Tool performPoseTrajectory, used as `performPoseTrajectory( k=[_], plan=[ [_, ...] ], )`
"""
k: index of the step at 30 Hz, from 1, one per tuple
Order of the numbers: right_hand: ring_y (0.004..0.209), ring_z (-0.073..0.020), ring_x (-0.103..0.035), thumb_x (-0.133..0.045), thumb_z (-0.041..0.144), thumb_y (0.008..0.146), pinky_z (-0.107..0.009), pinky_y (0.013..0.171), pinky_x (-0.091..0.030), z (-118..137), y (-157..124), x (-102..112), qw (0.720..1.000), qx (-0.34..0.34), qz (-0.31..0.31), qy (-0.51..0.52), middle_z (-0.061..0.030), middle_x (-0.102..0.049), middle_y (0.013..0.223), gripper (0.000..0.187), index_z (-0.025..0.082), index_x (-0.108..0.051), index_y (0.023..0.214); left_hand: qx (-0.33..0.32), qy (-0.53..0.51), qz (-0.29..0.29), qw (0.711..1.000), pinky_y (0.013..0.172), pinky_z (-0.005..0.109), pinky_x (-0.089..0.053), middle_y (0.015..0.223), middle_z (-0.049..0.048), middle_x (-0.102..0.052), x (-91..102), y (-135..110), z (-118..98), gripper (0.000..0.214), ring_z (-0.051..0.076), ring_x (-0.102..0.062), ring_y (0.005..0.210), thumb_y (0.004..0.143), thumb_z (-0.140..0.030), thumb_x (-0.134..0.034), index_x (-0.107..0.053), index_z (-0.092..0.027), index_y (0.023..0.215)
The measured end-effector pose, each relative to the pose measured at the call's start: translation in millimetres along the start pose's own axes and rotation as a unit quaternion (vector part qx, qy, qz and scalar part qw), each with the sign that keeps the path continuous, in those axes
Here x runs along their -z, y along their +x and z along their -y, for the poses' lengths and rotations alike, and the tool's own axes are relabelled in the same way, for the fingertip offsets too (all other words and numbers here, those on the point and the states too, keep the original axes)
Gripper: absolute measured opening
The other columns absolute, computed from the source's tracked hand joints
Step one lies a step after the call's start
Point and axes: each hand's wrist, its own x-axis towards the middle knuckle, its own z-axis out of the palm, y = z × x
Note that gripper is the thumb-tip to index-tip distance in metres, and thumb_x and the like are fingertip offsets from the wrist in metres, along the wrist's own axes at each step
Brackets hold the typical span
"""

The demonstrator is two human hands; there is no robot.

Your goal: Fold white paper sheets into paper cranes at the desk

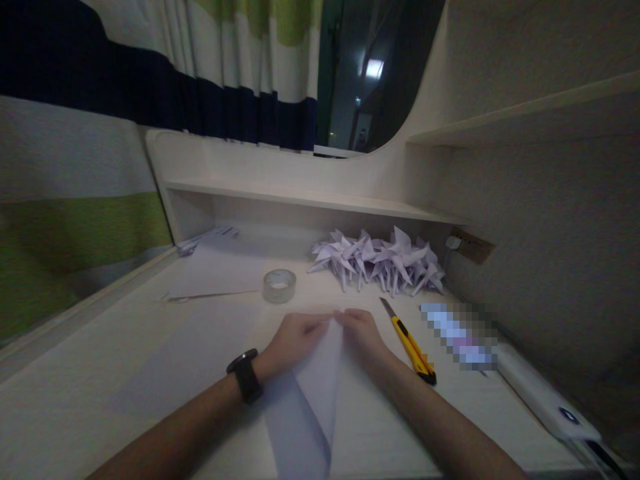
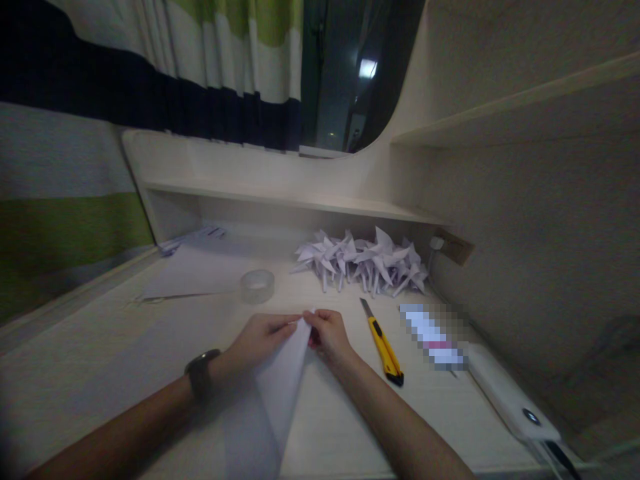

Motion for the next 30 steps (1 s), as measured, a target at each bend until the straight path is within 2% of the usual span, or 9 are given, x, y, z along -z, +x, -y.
performPoseTrajectory(
  k=[11,14,18,21,25,30],
  plan=[
    [0.036,-0.0096,-0.044,-0.071,0.046,0.067,-0.022,0.038,-0.029,-1.3,1.9,0.8,1.0,0.008,-0.025,0.004,0.0017,-0.051,0.042,0.035,0.016,-0.056,0.056,0.013,0.001,-0.005,1.0,0.079,0.028,-0.049,0.102,0.0009,-0.074,-0.5,1.5,3.1,0.03,0.02,-0.068,0.088,0.091,-0.026,-0.046,-0.073,-0.022,0.104],
    [0.036,-0.0092,-0.043,-0.069,0.051,0.069,-0.022,0.037,-0.026,0.6,-0.8,-0.6,0.999,-0.008,-0.005,-0.039,0.0022,-0.051,0.042,0.038,0.017,-0.056,0.058,0.019,0.005,-0.017,1.0,0.079,0.029,-0.049,0.099,0.0014,-0.074,0.3,1.5,1.9,0.031,0.021,-0.068,0.087,0.091,-0.027,-0.045,-0.073,-0.022,0.103],
    [0.037,-0.0086,-0.041,-0.072,0.049,0.065,-0.022,0.038,-0.026,1.9,-3.2,-1.9,0.995,0.014,-0.007,-0.097,0.0022,-0.049,0.041,0.04,0.017,-0.053,0.052,0.027,-0.02,-0.032,0.999,0.081,0.028,-0.049,0.102,0.0013,-0.074,0.4,1.6,3.0,0.031,0.02,-0.068,0.09,0.09,-0.026,-0.046,-0.071,-0.024,0.11],
    [0.039,-0.0089,-0.042,-0.07,0.05,0.067,-0.022,0.04,-0.027,1.9,-4.1,-2.4,0.995,0.014,-0.001,-0.097,0.002,-0.05,0.042,0.039,0.016,-0.055,0.054,0.028,-0.028,-0.033,0.999,0.079,0.027,-0.049,0.099,0.0005,-0.074,0.3,1.2,4.2,0.032,0.02,-0.068,0.089,0.091,-0.027,-0.046,-0.07,-0.024,0.111],
    [0.04,-0.0091,-0.044,-0.072,0.049,0.065,-0.022,0.041,-0.029,3.0,-6.6,-4.1,0.996,-0.01,0.042,-0.075,0.0004,-0.053,0.046,0.038,0.014,-0.058,0.057,0.041,-0.016,-0.039,0.998,0.073,0.026,-0.049,0.094,0.0007,-0.075,0.9,1.1,4.0,0.031,0.02,-0.068,0.084,0.09,-0.027,-0.046,-0.073,-0.023,0.105],
    [0.041,-0.0097,-0.046,-0.073,0.048,0.062,-0.023,0.043,-0.031,6.6,-10.3,-7.9,0.997,-0.022,0.047,-0.05,-0.0007,-0.056,0.049,0.037,0.013,-0.06,0.06,0.048,-0.003,-0.048,0.998,0.069,0.026,-0.049,0.089,0.0011,-0.075,1.5,2.1,2.9,0.031,0.02,-0.068,0.081,0.09,-0.029,-0.046,-0.073,-0.021,0.102]
  ],
)
